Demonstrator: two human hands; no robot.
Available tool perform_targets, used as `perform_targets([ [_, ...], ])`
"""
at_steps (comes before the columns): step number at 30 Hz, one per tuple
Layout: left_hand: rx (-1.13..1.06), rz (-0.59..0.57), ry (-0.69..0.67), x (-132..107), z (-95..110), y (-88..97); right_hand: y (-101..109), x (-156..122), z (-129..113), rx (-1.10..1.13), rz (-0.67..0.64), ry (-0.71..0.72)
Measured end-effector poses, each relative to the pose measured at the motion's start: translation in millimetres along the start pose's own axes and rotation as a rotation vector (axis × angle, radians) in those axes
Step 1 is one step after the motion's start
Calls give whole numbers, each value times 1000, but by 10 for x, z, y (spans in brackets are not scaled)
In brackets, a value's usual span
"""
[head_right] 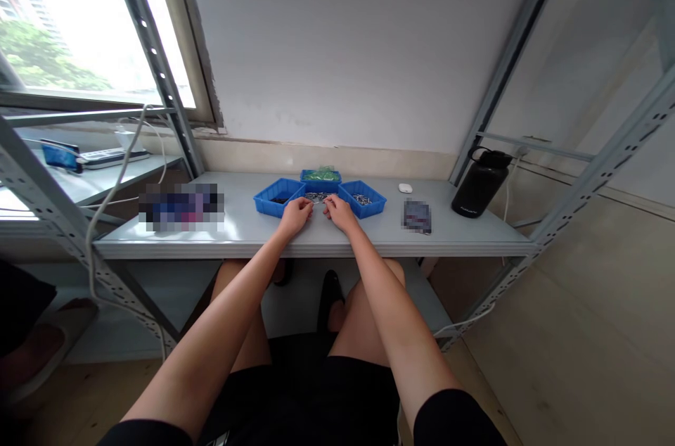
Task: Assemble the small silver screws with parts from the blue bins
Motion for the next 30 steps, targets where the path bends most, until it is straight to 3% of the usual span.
perform_targets([
  [13,-50,25,21,-3,-16,13,46,-1,42,-28,54,-26],
  [22,-91,28,30,-2,-9,11,17,-18,21,13,13,-51],
  [30,-172,41,36,-27,30,38,-106,2,6,-41,-113,48],
])
Point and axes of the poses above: each hand's wrist, its own x-axis towards the middle knuckle, its own y-axis out of the back of the hand, z = x × y, the point moved 8 cm from there along x, towards the middle knuckle, and after that the axes turned 1 degree about z, right-handed, at the moved point
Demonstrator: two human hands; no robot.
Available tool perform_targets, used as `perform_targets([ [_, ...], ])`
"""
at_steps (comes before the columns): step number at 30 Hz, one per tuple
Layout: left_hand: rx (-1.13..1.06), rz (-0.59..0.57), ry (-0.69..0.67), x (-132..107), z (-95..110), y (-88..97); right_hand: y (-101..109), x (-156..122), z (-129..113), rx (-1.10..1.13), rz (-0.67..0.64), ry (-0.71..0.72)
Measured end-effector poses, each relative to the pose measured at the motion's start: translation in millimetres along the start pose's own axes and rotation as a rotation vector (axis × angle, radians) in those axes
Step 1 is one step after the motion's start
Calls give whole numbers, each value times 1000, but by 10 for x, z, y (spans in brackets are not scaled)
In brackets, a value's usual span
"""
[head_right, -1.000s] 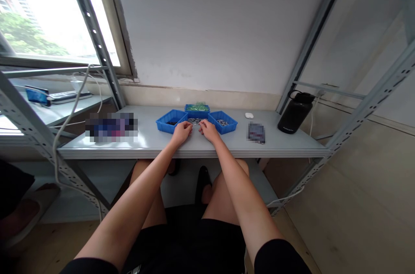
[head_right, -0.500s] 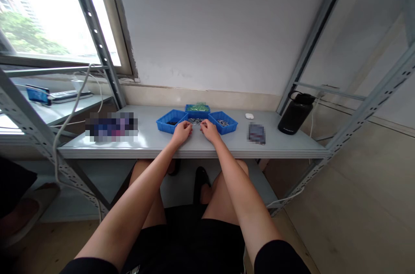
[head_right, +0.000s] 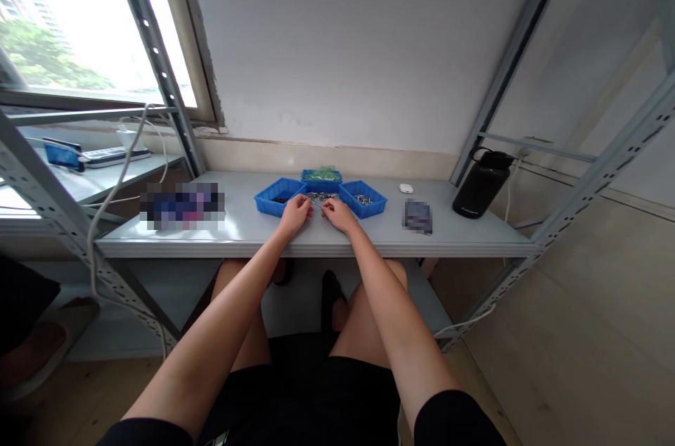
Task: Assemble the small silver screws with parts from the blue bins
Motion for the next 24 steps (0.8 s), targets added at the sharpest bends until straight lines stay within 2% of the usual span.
perform_targets([
  [7,96,-42,-58,-16,33,-37,-20,2,-16,-13,-40,17],
  [15,72,-101,-100,-40,112,-56,-32,-20,-47,-64,-68,53],
  [24,-2,-66,-106,-45,72,-39,-49,-59,-122,-58,-87,61],
])
Point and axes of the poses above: each hand's wrist, its own x-axis towards the middle knuckle, its own y-axis out of the back of the hand, z = x × y, the point moved 8 cm from there along x, towards the middle knuckle, and after that the axes turned 1 degree about z, right-handed, at the moved point
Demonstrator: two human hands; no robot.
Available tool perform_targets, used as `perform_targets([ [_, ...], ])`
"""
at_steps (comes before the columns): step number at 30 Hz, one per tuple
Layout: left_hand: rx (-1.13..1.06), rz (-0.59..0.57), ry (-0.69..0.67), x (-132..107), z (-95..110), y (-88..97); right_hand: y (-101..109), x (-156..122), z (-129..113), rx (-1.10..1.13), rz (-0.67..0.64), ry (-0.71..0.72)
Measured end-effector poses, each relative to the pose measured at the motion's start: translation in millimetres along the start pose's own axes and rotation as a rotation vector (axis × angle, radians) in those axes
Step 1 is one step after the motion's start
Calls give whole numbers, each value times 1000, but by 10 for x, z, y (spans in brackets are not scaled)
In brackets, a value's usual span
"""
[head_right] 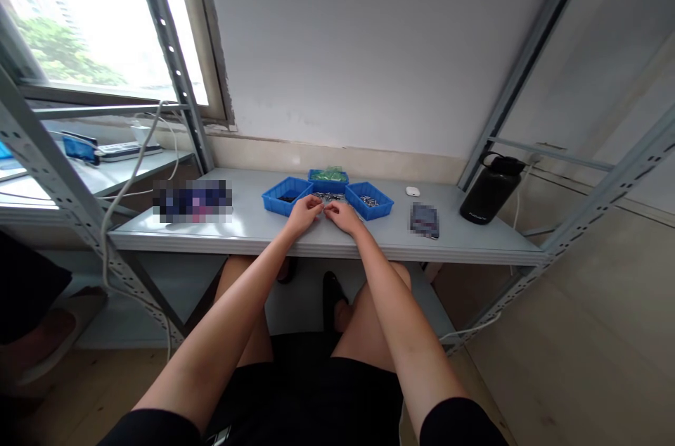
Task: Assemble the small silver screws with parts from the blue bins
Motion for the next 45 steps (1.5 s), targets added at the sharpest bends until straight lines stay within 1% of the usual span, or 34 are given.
perform_targets([
  [5,-36,16,53,-11,-28,9,97,-7,-12,25,127,-10],
  [7,-24,14,56,-15,-28,8,110,-10,-7,35,147,-20],
  [13,5,-14,79,-32,-36,-13,120,-9,21,57,167,-41],
  [18,71,-28,7,-25,48,-12,118,2,42,65,165,-33],
  [22,85,-49,-3,-24,63,-21,102,9,68,85,152,-43],
  [30,107,-43,15,-37,71,-11,128,-9,7,83,170,-24],
  [35,102,-30,14,-32,77,-1,109,12,75,113,163,-45],
  [39,96,-3,35,-26,59,17,129,21,104,143,192,-52],
  [45,101,11,34,-25,65,28,233,3,83,157,282,-64],
])
Point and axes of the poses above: each hand's wrist, its own x-axis towards the middle knuckle, its own y-axis out of the back of the hand, z = x × y, the point moved 8 cm from there along x, towards the middle knuckle, and after that the axes turned 1 degree about z, right-handed, at the moved point
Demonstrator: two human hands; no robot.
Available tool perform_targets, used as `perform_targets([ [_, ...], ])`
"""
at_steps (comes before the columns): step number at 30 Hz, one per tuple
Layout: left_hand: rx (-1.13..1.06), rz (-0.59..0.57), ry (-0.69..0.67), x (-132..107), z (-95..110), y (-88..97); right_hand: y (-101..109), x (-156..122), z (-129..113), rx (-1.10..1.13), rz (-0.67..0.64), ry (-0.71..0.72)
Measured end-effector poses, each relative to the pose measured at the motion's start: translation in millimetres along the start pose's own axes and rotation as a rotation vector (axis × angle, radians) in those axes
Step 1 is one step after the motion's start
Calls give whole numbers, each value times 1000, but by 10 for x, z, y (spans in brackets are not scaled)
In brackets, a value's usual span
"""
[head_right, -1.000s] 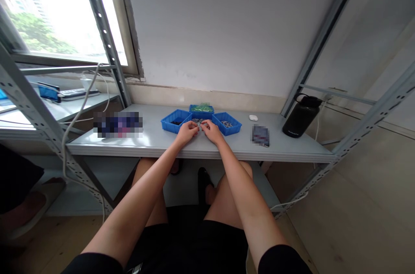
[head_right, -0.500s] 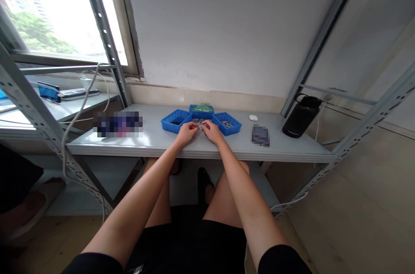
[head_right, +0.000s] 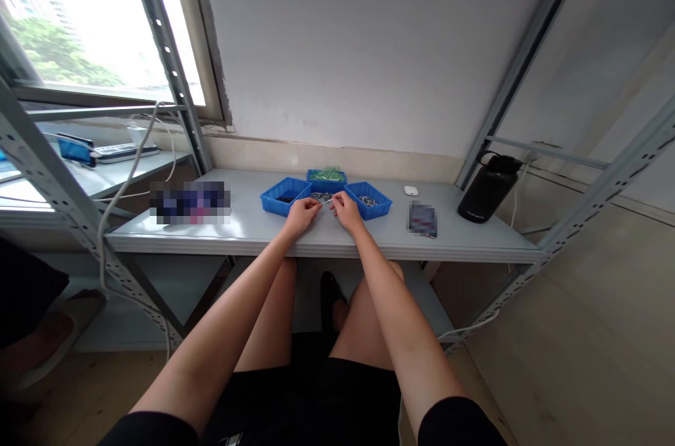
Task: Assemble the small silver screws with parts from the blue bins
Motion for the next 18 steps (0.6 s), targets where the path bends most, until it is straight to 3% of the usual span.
perform_targets([
  [5,3,-5,5,7,-18,-7,42,16,58,29,41,-46],
  [18,-25,-6,-10,15,-25,-6,-139,-6,92,-6,-143,-9],
])
Point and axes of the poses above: each hand's wrist, its own x-axis towards the middle knuckle, its own y-axis out of the back of the hand, z = x × y, the point moved 8 cm from there along x, towards the middle knuckle, and after that the axes turned 1 degree about z, right-handed, at the moved point
